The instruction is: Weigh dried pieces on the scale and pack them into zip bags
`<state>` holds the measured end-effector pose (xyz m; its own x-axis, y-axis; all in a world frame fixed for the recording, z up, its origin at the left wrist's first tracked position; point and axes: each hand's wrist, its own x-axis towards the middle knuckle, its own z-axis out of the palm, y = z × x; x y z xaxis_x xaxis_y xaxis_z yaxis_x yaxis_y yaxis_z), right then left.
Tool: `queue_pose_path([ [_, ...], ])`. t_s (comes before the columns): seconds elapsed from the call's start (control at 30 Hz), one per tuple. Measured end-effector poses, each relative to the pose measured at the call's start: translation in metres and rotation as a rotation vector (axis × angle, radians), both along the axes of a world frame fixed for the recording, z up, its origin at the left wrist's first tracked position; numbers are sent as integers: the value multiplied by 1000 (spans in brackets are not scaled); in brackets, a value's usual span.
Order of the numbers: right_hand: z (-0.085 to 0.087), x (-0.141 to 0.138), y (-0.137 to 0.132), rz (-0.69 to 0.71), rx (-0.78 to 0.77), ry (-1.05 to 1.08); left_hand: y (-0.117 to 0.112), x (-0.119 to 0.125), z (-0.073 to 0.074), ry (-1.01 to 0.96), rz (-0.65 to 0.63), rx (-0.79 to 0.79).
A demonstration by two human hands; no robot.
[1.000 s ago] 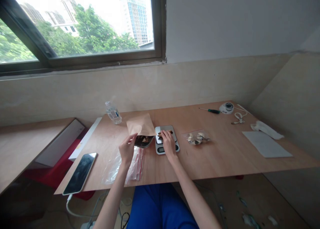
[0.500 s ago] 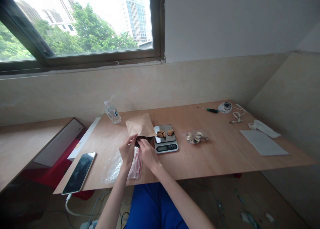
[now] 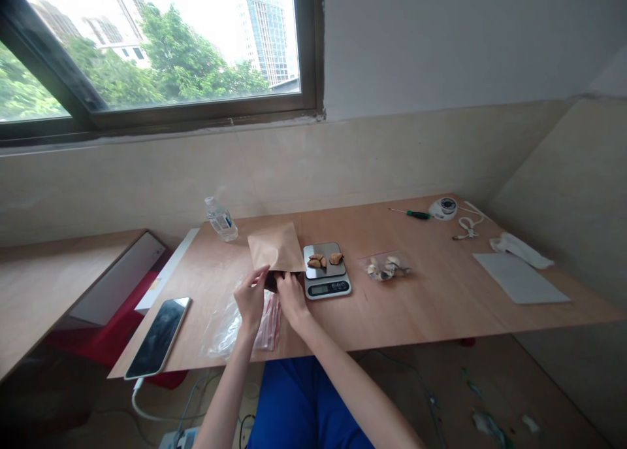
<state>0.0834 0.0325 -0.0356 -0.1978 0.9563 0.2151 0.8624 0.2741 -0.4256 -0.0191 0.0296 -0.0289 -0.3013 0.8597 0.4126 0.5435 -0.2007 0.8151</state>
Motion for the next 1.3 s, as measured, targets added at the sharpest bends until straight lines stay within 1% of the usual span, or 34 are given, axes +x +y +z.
queue_pose_path([
  [0.1, -1, 5, -12, -3, 66, 95, 1, 1, -1, -2, -7, 1],
  [0.2, 0, 12, -27, -19, 141, 313, 3, 2, -2, -2, -12, 1],
  [0.33, 10, 32, -46, -52, 193, 689, 5, 3, 0, -9, -9, 4],
  [0.43, 20, 57, -47, -53, 220, 805, 8, 1, 3, -11, 22, -4],
  [0.53, 23, 85, -26, -95, 237, 817, 9, -3, 6, -15, 56, -4],
  [0.6, 20, 102, -2, -138, 219, 788, 8, -5, 7, -24, 53, 1],
  [0.67, 16, 115, 27, -165, 201, 694, 6, -6, 6, -35, 38, 4],
  [0.77, 9, 128, 64, -121, 203, 515, 3, -7, 4, -47, 28, 6],
  [0.83, 8, 132, 76, -83, 189, 470, 2, -7, 4, -50, 37, 3],
  [0.9, 11, 131, 74, -72, 186, 455, 3, -7, 4, -50, 50, -5],
  [0.93, 14, 128, 67, -74, 197, 446, 3, -7, 4, -53, 53, -9],
  [1.0, 22, 118, 46, -55, 233, 443, 4, -5, 2, -62, 54, -11],
  [1.03, 26, 110, 33, -25, 257, 445, 5, -4, 1, -66, 53, -9],
  [1.07, 28, 101, 20, 54, 252, 463, 6, -2, -1, -69, 51, -8],
  [1.1, 30, 90, 8, 151, 217, 482, 6, 0, -3, -70, 48, -8],
  [1.13, 29, 79, -2, 244, 181, 480, 6, 2, -4, -70, 45, -7],
  [1.2, 24, 56, -14, 341, 149, 410, 5, 5, -5, -76, 43, 1],
  [1.23, 19, 46, -15, 354, 139, 345, 4, 6, -5, -80, 45, 7],
  [1.3, 8, 30, -13, 321, 112, 194, 2, 7, -2, -86, 55, 20],
])
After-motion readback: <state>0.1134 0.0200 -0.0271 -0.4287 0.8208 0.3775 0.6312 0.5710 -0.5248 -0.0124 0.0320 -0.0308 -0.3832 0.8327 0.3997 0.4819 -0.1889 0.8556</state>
